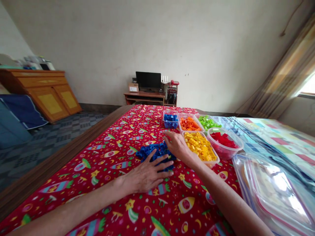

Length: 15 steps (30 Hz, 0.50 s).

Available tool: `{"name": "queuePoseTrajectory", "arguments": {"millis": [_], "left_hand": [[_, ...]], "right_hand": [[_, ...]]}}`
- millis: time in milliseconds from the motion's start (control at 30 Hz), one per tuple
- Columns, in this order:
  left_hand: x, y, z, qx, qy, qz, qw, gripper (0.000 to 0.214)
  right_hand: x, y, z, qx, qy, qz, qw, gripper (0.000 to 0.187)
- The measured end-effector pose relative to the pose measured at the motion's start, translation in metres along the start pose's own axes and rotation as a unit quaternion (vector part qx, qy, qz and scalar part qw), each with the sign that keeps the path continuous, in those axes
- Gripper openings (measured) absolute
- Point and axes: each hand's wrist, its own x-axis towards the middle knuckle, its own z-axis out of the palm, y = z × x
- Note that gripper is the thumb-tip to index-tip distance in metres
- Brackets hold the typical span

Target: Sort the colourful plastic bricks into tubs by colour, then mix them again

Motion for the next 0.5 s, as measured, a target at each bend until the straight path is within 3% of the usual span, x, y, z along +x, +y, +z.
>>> {"name": "queuePoseTrajectory", "arguments": {"millis": [200, 300, 500], "left_hand": [[0.018, -0.049, 0.010, 0.041, 0.022, -0.100, 0.994, 0.043], [0.019, -0.067, 0.008, 0.011, 0.036, -0.147, 0.988, 0.053], [-0.010, -0.095, 0.004, -0.038, 0.105, -0.256, 0.960, 0.069]], "right_hand": [[-0.003, 0.005, 0.006, -0.015, -0.036, 0.001, 0.999, 0.027], [-0.010, 0.007, 0.009, -0.033, -0.048, 0.010, 0.998, 0.029], [-0.024, 0.006, 0.010, -0.083, -0.177, -0.014, 0.981, 0.029]]}}
